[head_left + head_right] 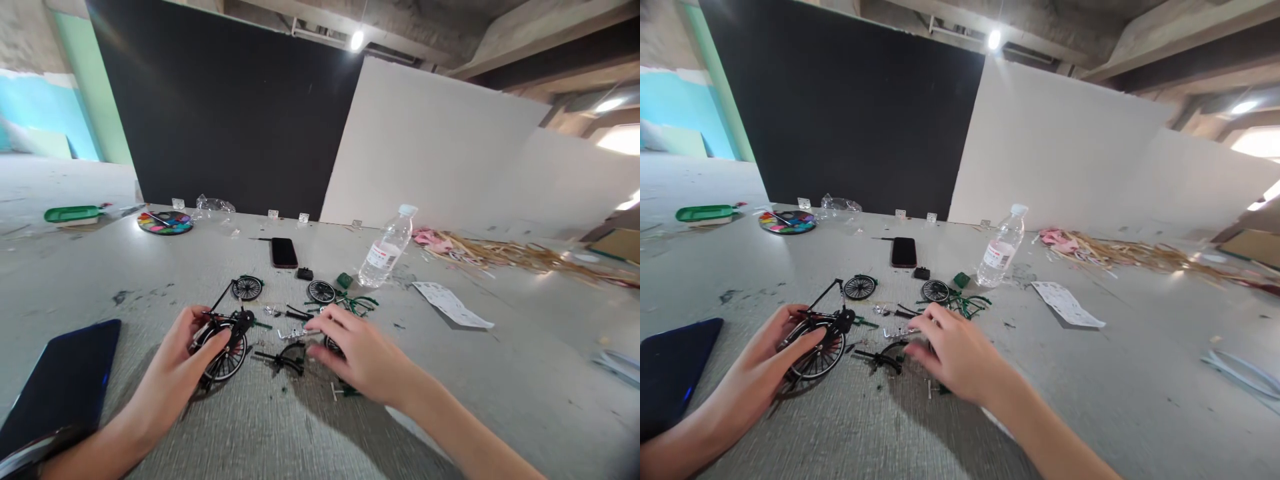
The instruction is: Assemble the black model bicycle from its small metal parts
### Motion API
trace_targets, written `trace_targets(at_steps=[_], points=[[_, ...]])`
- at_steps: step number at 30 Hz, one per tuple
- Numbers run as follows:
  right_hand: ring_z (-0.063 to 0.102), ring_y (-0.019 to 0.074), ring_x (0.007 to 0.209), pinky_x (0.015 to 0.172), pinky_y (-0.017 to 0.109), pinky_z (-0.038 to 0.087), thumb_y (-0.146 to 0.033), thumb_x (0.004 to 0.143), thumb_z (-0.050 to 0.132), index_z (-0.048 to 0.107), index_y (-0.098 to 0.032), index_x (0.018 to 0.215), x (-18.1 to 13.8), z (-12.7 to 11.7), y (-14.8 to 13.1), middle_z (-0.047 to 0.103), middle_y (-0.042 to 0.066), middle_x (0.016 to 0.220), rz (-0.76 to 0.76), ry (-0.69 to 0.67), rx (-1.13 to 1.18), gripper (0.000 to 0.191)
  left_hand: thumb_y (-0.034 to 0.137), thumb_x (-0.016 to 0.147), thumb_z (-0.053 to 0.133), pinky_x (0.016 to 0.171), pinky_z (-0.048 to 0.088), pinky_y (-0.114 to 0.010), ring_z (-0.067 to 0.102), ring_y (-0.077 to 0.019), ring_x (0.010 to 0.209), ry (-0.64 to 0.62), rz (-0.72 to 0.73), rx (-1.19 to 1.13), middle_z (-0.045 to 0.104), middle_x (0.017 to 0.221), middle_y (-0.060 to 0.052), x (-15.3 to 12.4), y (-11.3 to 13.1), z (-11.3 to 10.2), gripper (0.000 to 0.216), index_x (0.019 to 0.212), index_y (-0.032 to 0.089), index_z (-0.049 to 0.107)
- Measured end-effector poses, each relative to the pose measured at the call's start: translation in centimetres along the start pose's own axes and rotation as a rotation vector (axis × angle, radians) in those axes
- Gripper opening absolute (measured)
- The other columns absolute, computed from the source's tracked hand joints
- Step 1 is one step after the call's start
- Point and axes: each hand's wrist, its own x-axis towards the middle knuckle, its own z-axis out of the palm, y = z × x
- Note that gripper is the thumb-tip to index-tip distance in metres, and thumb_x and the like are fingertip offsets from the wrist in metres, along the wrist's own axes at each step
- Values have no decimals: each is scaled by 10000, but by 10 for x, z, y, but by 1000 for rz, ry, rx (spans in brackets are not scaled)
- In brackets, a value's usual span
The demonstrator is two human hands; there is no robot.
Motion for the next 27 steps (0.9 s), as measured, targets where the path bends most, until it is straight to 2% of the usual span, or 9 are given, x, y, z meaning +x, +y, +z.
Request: trace_targets(at_steps=[4, 10, 14, 17, 21, 24, 27], points=[[648, 271, 910, 756, 400, 540, -566, 939, 539, 568, -186, 1349, -4, 13, -16, 598, 155, 1195, -30, -47, -49, 560, 506, 836, 603, 886, 451, -388, 560, -276, 1068, -4, -11, -19, 634, 1057, -78, 1, -1, 0, 369, 1030, 200, 528], [640, 233, 874, 748, 374, 528, -473, 943, 586, 606, -236, 1270, -4, 21, -25, 604, 112, 1155, -31, -101, 14, 404, 508, 812, 628, 866, 471, -397, 567, -303, 1103, 10, -13, -22, 651, 1072, -93, 1, 2, 0, 389, 1026, 193, 546], [628, 249, 922, 787, 390, 522, -590, 887, 610, 590, -260, 1297, -4, 17, -22, 595, 111, 1186, -36, -110, 61, 526, 496, 819, 625, 853, 476, -399, 590, -301, 1070, 28, 3, -18, 668, 1026, -81, -1, 3, 0, 356, 1000, 195, 566], [628, 256, 950, 821, 401, 521, -598, 842, 665, 596, -268, 1300, -4, 14, -14, 591, 109, 1211, -6, -115, 77, 568, 502, 813, 627, 824, 491, -393, 598, -302, 1057, 28, -3, -19, 671, 1019, -85, 0, 3, 0, 365, 995, 193, 565], [644, 220, 904, 796, 366, 524, -412, 868, 715, 651, -275, 1217, 0, 11, -4, 627, 72, 1175, 14, -145, 90, 380, 516, 805, 628, 789, 510, -380, 613, -300, 1049, 17, -9, -23, 673, 1033, -90, 1, 3, 1, 383, 1001, 194, 557], [646, 183, 850, 769, 330, 517, -303, 929, 645, 691, -255, 1114, 2, 13, -3, 645, 61, 1113, 3, -132, 119, 197, 517, 813, 616, 808, 510, -385, 617, -301, 1053, 17, -4, -16, 673, 1027, -95, 1, 4, 0, 376, 991, 191, 557], [639, 165, 806, 729, 311, 502, -275, 968, 568, 699, -244, 1050, 2, 17, -4, 640, 61, 1060, -3, -103, 104, 157, 512, 805, 618, 793, 515, -384, 632, -298, 1023, 20, -13, -18, 681, 1026, -95, 0, 5, 0, 367, 980, 195, 557]])
